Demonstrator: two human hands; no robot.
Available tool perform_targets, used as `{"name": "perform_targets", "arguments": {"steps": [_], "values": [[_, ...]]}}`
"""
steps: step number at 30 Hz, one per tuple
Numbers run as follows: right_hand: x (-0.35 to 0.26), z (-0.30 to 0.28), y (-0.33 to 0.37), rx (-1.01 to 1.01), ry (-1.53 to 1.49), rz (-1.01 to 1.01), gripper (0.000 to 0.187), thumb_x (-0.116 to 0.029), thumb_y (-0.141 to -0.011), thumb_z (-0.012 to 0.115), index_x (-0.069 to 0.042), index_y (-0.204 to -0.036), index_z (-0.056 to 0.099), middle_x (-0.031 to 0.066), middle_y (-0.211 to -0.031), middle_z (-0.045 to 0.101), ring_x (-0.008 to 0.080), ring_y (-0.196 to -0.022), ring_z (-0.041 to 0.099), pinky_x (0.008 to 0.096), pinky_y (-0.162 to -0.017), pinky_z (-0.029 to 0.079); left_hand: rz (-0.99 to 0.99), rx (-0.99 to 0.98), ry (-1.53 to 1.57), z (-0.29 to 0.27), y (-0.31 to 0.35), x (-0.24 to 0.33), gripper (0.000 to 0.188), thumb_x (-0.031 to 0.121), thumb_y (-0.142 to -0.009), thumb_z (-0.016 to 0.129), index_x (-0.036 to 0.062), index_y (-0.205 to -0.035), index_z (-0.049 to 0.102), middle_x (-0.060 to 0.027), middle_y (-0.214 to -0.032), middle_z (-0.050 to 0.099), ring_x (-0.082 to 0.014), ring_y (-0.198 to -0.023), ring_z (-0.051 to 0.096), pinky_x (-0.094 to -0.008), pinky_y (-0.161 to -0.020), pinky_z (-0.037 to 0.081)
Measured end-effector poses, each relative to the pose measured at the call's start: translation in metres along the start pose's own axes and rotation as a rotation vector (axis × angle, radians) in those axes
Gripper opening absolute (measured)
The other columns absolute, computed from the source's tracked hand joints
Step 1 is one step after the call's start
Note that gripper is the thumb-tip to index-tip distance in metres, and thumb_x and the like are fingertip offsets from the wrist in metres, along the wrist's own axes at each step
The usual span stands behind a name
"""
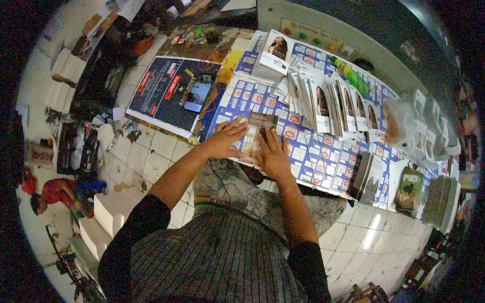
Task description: The person organizes and stacks printed cardboard packaging sheets by hand on a workshop table, aligning the sheets into a neat bundle.
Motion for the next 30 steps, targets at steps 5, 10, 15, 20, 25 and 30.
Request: {"name": "perform_targets", "arguments": {"steps": [5, 10, 15, 20, 25, 30], "values": [[0.005, -0.020, 0.002, 0.096, -0.123, 0.037, 0.060, -0.031, -0.090, 0.067, -0.008, -0.142, 0.048, 0.0196, -0.152, 0.039, 0.0380, -0.144, 0.032, 0.0585, -0.115, 0.025, 0.012, -0.008, -0.001, -0.007, -0.004, 0.004, 0.098, 0.062, -0.082, 0.067, 0.0067, -0.155, 0.031, -0.0112, -0.165, 0.021, -0.0299, -0.154, 0.011, -0.0524, -0.119, 0.015], [0.088, -0.063, 0.076, 0.422, -0.006, 0.532, 0.052, -0.019, -0.090, 0.067, -0.002, -0.137, 0.052, 0.0260, -0.144, 0.047, 0.0455, -0.132, 0.044, 0.0537, -0.112, 0.033, -0.006, -0.045, -0.067, -0.008, 0.000, 0.002, 0.096, 0.061, -0.082, 0.068, 0.0044, -0.152, 0.035, -0.0130, -0.163, 0.024, -0.0304, -0.153, 0.013, -0.0522, -0.119, 0.016], [0.121, -0.058, 0.116, 0.255, 0.127, 0.668, 0.060, -0.020, -0.089, 0.067, 0.003, -0.140, 0.046, 0.0269, -0.138, 0.050, 0.0444, -0.125, 0.048, 0.0545, -0.107, 0.037, -0.002, -0.050, -0.038, -0.011, -0.004, 0.009, 0.096, 0.060, -0.080, 0.070, 0.0036, -0.151, 0.037, -0.0130, -0.163, 0.025, -0.0311, -0.153, 0.013, -0.0526, -0.118, 0.016], [0.092, -0.063, 0.091, 0.160, -0.214, 0.678, 0.062, -0.013, -0.085, 0.071, -0.010, -0.142, 0.048, 0.0256, -0.123, 0.055, 0.0432, -0.107, 0.057, 0.0464, -0.091, 0.050, -0.074, -0.125, -0.081, -0.016, -0.007, 0.010, 0.095, 0.059, -0.076, 0.074, 0.0079, -0.149, 0.041, -0.0102, -0.164, 0.024, -0.0323, -0.152, 0.015, -0.0630, -0.115, 0.018], [0.038, -0.034, 0.081, -0.012, -0.204, 0.485, 0.062, -0.019, -0.084, 0.072, -0.019, -0.142, 0.051, 0.0160, -0.110, 0.060, 0.0355, -0.102, 0.061, 0.0452, -0.083, 0.053, -0.126, -0.152, -0.135, -0.020, -0.015, 0.015, 0.090, 0.058, -0.076, 0.074, 0.0107, -0.147, 0.043, -0.0073, -0.160, 0.031, -0.0306, -0.150, 0.020, -0.0717, -0.112, 0.016], [0.037, -0.053, 0.037, 0.159, 0.030, 0.289, 0.050, -0.018, -0.083, 0.073, -0.020, -0.131, 0.062, 0.0094, -0.096, 0.063, 0.0304, -0.089, 0.064, 0.0445, -0.073, 0.052, -0.183, -0.230, -0.139, -0.027, -0.018, 0.017, 0.090, 0.054, -0.074, 0.077, 0.0112, -0.146, 0.043, -0.0064, -0.159, 0.031, -0.0322, -0.150, 0.021, -0.0755, -0.110, 0.016]]}}
Point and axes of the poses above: each hand's wrist, its own y-axis away from the middle knuckle, its own z-axis out of the palm, x = y × z, the point moved 9 cm from there along -y, towards the middle knuckle
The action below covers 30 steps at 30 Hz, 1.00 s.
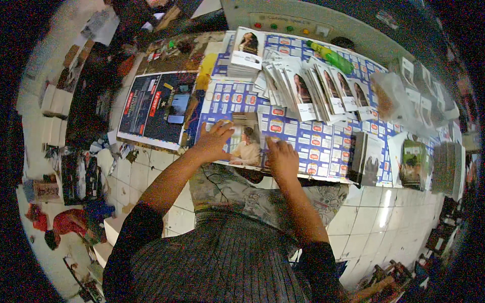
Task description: The person organizes and stacks printed cardboard packaging sheets by hand on a workshop table, aligning the sheets into a neat bundle.
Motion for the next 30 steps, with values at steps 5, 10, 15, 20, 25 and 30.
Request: {"name": "perform_targets", "arguments": {"steps": [5, 10, 15, 20, 25, 30], "values": [[0.026, 0.005, -0.064, 0.185, 0.211, 0.126, 0.043, -0.019, -0.084, 0.069, -0.020, -0.127, 0.065, 0.0072, -0.100, 0.064, 0.0291, -0.092, 0.065, 0.0454, -0.074, 0.052, 0.001, -0.009, -0.028, 0.007, -0.008, -0.001, 0.098, 0.056, -0.069, 0.081, 0.0126, -0.147, 0.042, -0.0085, -0.160, 0.028, -0.0327, -0.149, 0.021, -0.0773, -0.107, 0.020], [0.029, 0.007, -0.072, 0.190, 0.151, 0.086, 0.043, -0.018, -0.084, 0.069, -0.020, -0.126, 0.065, 0.0076, -0.102, 0.064, 0.0287, -0.093, 0.065, 0.0442, -0.074, 0.053, 0.014, -0.047, -0.008, 0.008, -0.009, 0.006, 0.098, 0.055, -0.070, 0.081, 0.0237, -0.152, 0.037, -0.0099, -0.162, 0.022, -0.0347, -0.150, 0.017, -0.0788, -0.106, 0.019], [0.018, 0.003, -0.060, -0.047, -0.099, -0.209, 0.046, -0.016, -0.084, 0.065, -0.020, -0.130, 0.062, 0.0075, -0.102, 0.063, 0.0303, -0.088, 0.065, 0.0428, -0.075, 0.055, -0.015, -0.102, -0.017, 0.015, -0.009, 0.002, 0.099, 0.052, -0.071, 0.081, 0.0301, -0.155, 0.032, -0.0089, -0.164, 0.017, -0.0375, -0.151, 0.013, -0.0808, -0.105, 0.018], [0.001, -0.004, 0.012, -0.290, -0.093, -0.460, 0.046, -0.018, -0.084, 0.066, -0.019, -0.130, 0.061, 0.0082, -0.102, 0.064, 0.0313, -0.091, 0.065, 0.0436, -0.077, 0.054, -0.024, -0.107, -0.025, 0.013, -0.008, 0.002, 0.099, 0.055, -0.071, 0.081, 0.0330, -0.155, 0.032, -0.0087, -0.163, 0.017, -0.0385, -0.151, 0.013, -0.0790, -0.107, 0.017], [0.060, -0.016, 0.022, -0.351, -0.066, 0.000, 0.046, -0.025, -0.088, 0.065, -0.017, -0.133, 0.060, 0.0140, -0.116, 0.063, 0.0343, -0.107, 0.061, 0.0459, -0.088, 0.051, 0.007, -0.060, -0.001, 0.017, -0.007, -0.003, 0.096, 0.057, -0.074, 0.078, 0.0332, -0.155, 0.031, -0.0097, -0.164, 0.017, -0.0390, -0.151, 0.011, -0.0731, -0.112, 0.017], [0.049, -0.011, 0.010, -0.083, -0.278, 0.246, 0.064, -0.027, -0.089, 0.070, -0.005, -0.144, 0.046, 0.0259, -0.131, 0.056, 0.0415, -0.122, 0.052, 0.0480, -0.105, 0.042, 0.062, 0.015, 0.072, 0.027, 0.000, -0.004, 0.085, 0.056, -0.084, 0.069, 0.0281, -0.156, 0.032, -0.0086, -0.166, 0.012, -0.0351, -0.153, 0.004, -0.0656, -0.117, 0.006]]}}
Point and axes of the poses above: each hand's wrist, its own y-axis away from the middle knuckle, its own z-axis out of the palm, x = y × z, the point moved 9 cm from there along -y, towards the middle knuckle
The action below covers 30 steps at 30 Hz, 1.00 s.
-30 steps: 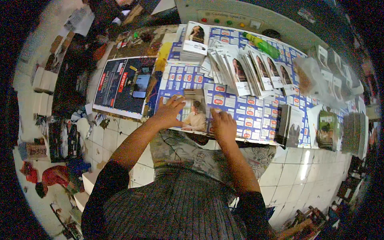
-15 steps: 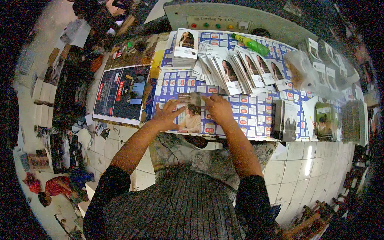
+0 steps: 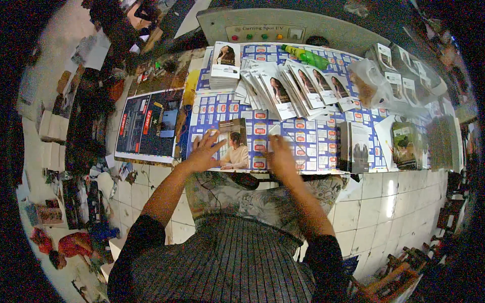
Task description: The person organizes and stacks printed cardboard packaging sheets by hand on a workshop table, aligning the sheets into a neat bundle.
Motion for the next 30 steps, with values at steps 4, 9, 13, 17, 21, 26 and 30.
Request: {"name": "perform_targets", "arguments": {"steps": [4, 9, 13, 17, 21, 26, 30], "values": [[-0.018, 0.063, -0.015, 0.004, -0.500, 0.167, 0.080, -0.034, -0.083, 0.076, 0.001, -0.145, 0.040, 0.0272, -0.134, 0.057, 0.0400, -0.113, 0.063, 0.0432, -0.093, 0.053, 0.049, 0.060, 0.019, 0.005, 0.004, -0.002, 0.082, 0.058, -0.087, 0.064, 0.0265, -0.156, 0.032, -0.0086, -0.167, 0.009, -0.0338, -0.154, 0.003, -0.0625, -0.118, 0.003], [-0.050, 0.070, -0.022, -0.181, -0.467, 0.204, 0.045, -0.031, -0.089, 0.067, -0.001, -0.121, 0.059, 0.0243, -0.109, 0.068, 0.0420, -0.098, 0.067, 0.0480, -0.083, 0.054, 0.060, 0.103, -0.009, 0.011, 0.005, -0.010, 0.085, 0.060, -0.088, 0.063, 0.0257, -0.157, 0.029, -0.0087, -0.167, 0.009, -0.0337, -0.154, 0.002, -0.0614, -0.118, 0.003], [-0.089, -0.038, -0.019, 0.329, -0.245, -0.102, 0.033, -0.013, -0.088, 0.062, -0.009, -0.121, 0.065, 0.0157, -0.099, 0.062, 0.0394, -0.088, 0.063, 0.0481, -0.075, 0.053, 0.013, 0.095, -0.046, 0.009, 0.006, -0.006, 0.096, 0.067, -0.083, 0.064, 0.0219, -0.158, 0.025, -0.0091, -0.167, 0.011, -0.0325, -0.154, 0.002, -0.0623, -0.118, 0.003], [-0.090, -0.110, -0.048, 0.606, 0.173, -0.150, 0.038, -0.002, -0.082, 0.063, -0.009, -0.119, 0.068, 0.0136, -0.091, 0.062, 0.0346, -0.086, 0.061, 0.0444, -0.070, 0.051, 0.029, 0.119, -0.025, 0.002, 0.007, -0.005, 0.096, 0.069, -0.082, 0.064, 0.0218, -0.157, 0.027, -0.0094, -0.167, 0.012, -0.0323, -0.154, 0.002, -0.0628, -0.118, 0.004], [-0.034, -0.073, -0.089, 0.534, 0.390, -0.122, 0.038, -0.007, -0.083, 0.063, -0.012, -0.120, 0.069, 0.0116, -0.093, 0.060, 0.0326, -0.086, 0.061, 0.0455, -0.073, 0.051, 0.034, 0.107, -0.011, 0.000, 0.007, 0.000, 0.096, 0.072, -0.081, 0.063, 0.0206, -0.156, 0.032, -0.0097, -0.166, 0.013, -0.0323, -0.154, 0.003, -0.0635, -0.118, 0.004], [-0.026, -0.077, -0.095, 0.469, 0.400, -0.085, 0.040, -0.025, -0.087, 0.067, -0.017, -0.126, 0.064, 0.0116, -0.101, 0.060, 0.0329, -0.098, 0.059, 0.0479, -0.083, 0.049, 0.016, 0.070, 0.010, 0.003, 0.004, 0.002, 0.097, 0.073, -0.080, 0.063, 0.0203, -0.156, 0.033, -0.0106, -0.166, 0.014, -0.0325, -0.154, 0.003, -0.0610, -0.119, 0.004], [0.001, -0.107, -0.059, 0.589, 0.265, -0.038, 0.065, -0.045, -0.089, 0.066, -0.011, -0.143, 0.050, 0.0190, -0.120, 0.060, 0.0389, -0.111, 0.058, 0.0509, -0.090, 0.046, 0.006, 0.073, 0.038, 0.003, 0.005, 0.001, 0.098, 0.072, -0.079, 0.064, 0.0201, -0.156, 0.032, -0.0117, -0.166, 0.014, -0.0331, -0.154, 0.002, -0.0599, -0.119, 0.000]]}}
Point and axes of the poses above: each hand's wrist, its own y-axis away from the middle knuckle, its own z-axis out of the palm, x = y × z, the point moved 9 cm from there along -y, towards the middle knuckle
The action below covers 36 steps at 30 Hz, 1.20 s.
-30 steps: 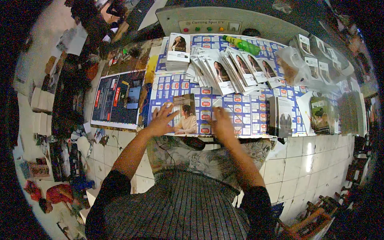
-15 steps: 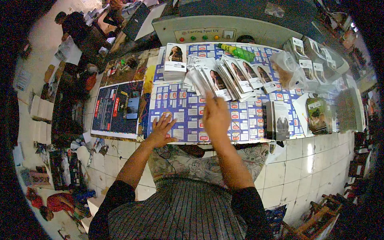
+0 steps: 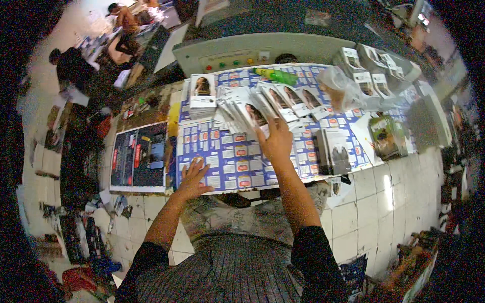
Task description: The person organizes and stacks printed cardboard packaging sheets by hand on a workshop table, aligning the sheets into a neat bundle.
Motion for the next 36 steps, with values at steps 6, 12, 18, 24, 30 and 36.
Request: {"name": "perform_targets", "arguments": {"steps": [6, 12, 18, 24, 30, 36], "values": [[0.188, -0.088, 0.071, 0.069, 0.578, 0.498, 0.075, -0.050, -0.084, 0.071, -0.002, -0.139, 0.052, 0.0267, -0.145, 0.046, 0.0412, -0.138, 0.039, 0.0530, -0.113, 0.030, 0.025, 0.019, -0.022, -0.002, -0.004, 0.003, 0.098, 0.060, -0.077, 0.074, 0.0146, -0.154, 0.034, -0.0139, -0.166, 0.013, -0.0352, -0.154, 0.003, -0.0644, -0.117, 0.004], [0.138, -0.092, 0.109, -0.038, 0.192, 0.238, 0.052, -0.002, -0.081, 0.060, 0.000, -0.132, 0.056, 0.0237, -0.132, 0.056, 0.0418, -0.121, 0.052, 0.0473, -0.103, 0.042, -0.040, 0.032, 0.181, -0.006, -0.005, 0.003, 0.088, 0.059, -0.083, 0.070, 0.0102, -0.150, 0.042, -0.0161, -0.164, 0.020, -0.0324, -0.154, 0.005, -0.0599, -0.118, -0.002], [-0.047, -0.033, 0.114, -0.264, -0.390, 0.149, 0.034, -0.017, -0.102, 0.043, 0.004, -0.121, 0.060, 0.0283, -0.120, 0.059, 0.0428, -0.108, 0.059, 0.0466, -0.092, 0.047, 0.108, 0.071, 0.628, -0.018, 0.003, 0.119, 0.064, 0.041, -0.100, 0.058, 0.0024, -0.148, 0.041, -0.0210, -0.146, 0.047, -0.0359, -0.132, 0.047, -0.0382, -0.112, 0.035], [-0.112, -0.023, 0.118, -0.325, -0.541, -0.064, 0.059, -0.025, -0.088, 0.071, 0.003, -0.136, 0.050, 0.0262, -0.137, 0.050, 0.0440, -0.127, 0.048, 0.0459, -0.108, 0.039, -0.355, 0.308, 1.658, -0.007, 0.023, 0.092, 0.043, 0.031, -0.107, 0.046, 0.0000, -0.136, 0.050, -0.0092, -0.128, 0.060, -0.0187, -0.115, 0.059, -0.0342, -0.099, 0.048], [-0.106, -0.010, 0.126, -0.328, -0.421, -0.022, 0.070, -0.032, -0.088, 0.069, 0.009, -0.139, 0.043, 0.0290, -0.140, 0.048, 0.0445, -0.128, 0.047, 0.0503, -0.107, 0.038, -0.199, 0.241, 1.785, 0.009, 0.028, 0.081, 0.038, 0.025, -0.108, 0.043, 0.0004, -0.135, 0.052, -0.0077, -0.124, 0.062, -0.0179, -0.110, 0.061, -0.0326, -0.094, 0.050], [-0.148, 0.006, 0.139, -0.515, -0.551, -0.068, 0.042, -0.013, -0.090, 0.066, 0.000, -0.129, 0.057, 0.0219, -0.113, 0.065, 0.0405, -0.101, 0.062, 0.0451, -0.089, 0.050, -0.194, 0.337, 1.690, 0.014, 0.033, 0.047, 0.063, 0.055, -0.103, 0.042, 0.0066, -0.144, 0.043, -0.0110, -0.136, 0.056, -0.0257, -0.122, 0.056, -0.0433, -0.098, 0.049]]}}
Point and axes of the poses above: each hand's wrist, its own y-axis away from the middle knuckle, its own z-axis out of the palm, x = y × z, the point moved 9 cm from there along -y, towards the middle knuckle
